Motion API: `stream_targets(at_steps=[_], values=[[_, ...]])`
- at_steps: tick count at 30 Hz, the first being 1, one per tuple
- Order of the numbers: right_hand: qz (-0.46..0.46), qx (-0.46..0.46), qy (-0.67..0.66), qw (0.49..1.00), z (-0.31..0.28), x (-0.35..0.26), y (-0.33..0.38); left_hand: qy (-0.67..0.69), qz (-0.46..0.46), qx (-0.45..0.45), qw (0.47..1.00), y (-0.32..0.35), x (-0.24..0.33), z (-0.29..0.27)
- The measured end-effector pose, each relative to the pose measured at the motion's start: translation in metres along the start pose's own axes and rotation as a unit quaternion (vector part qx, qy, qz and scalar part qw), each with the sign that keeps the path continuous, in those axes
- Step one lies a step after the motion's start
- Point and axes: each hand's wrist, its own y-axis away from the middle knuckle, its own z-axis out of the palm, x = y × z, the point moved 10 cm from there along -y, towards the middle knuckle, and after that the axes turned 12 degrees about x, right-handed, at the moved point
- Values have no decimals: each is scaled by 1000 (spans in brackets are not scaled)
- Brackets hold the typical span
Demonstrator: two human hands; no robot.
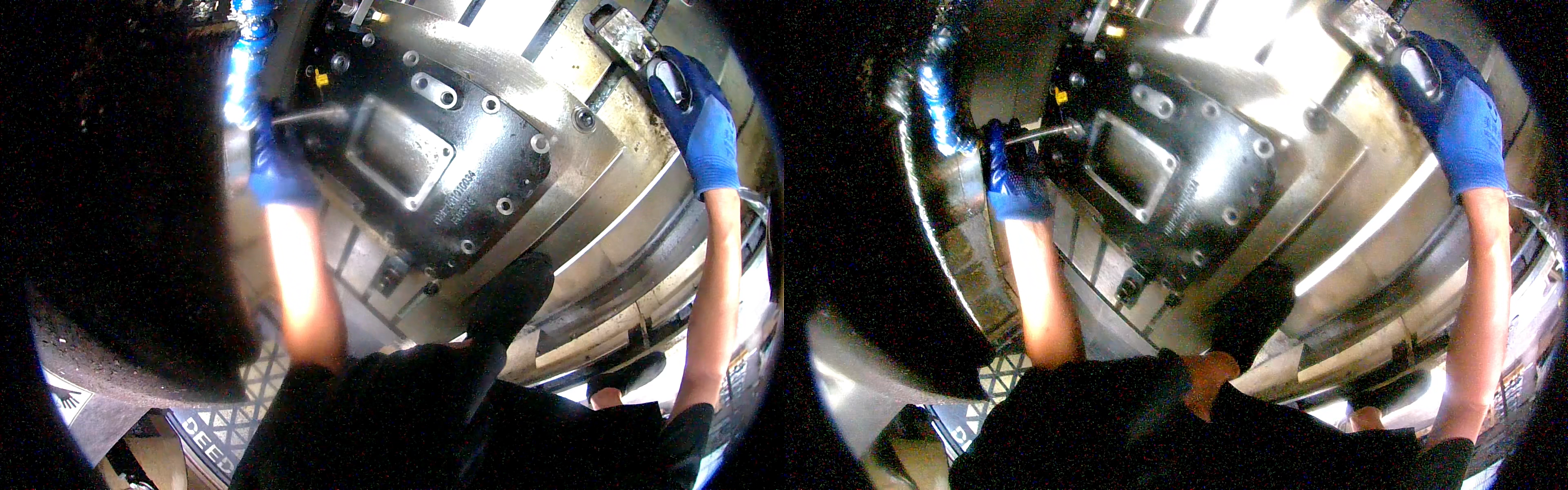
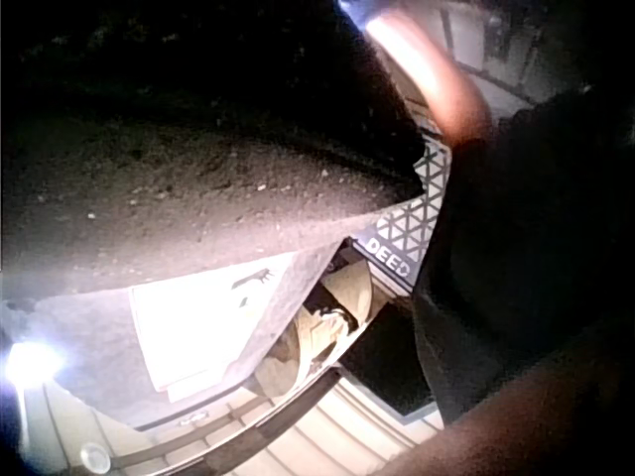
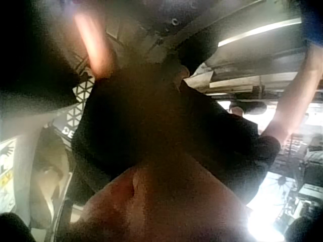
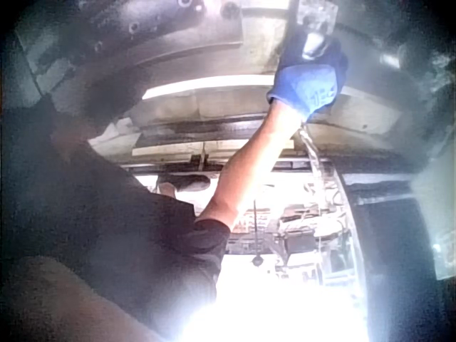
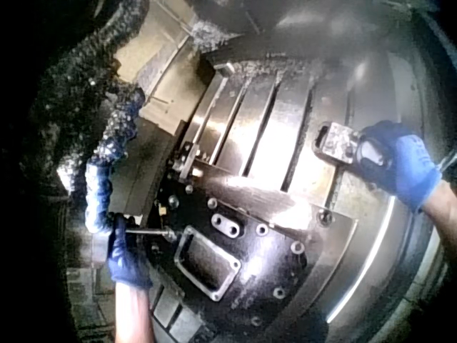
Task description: The person uses a handheld spray nozzle to clean the interior surface of a large metal machine component, focusing on a specific panel area. They then remove a small metal part from the machine, inspect it, and place it on a nearby control panel before interacting with the machine's interface.
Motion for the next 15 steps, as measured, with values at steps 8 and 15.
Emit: stream_targets(at_steps=[8,15], values=[[1,4,-18,1000,2,-1,0,377,-335,37,863,4,-65,12],[-17,10,-3,1000,1,-1,0,340,-414,32,844,14,-60,14]])
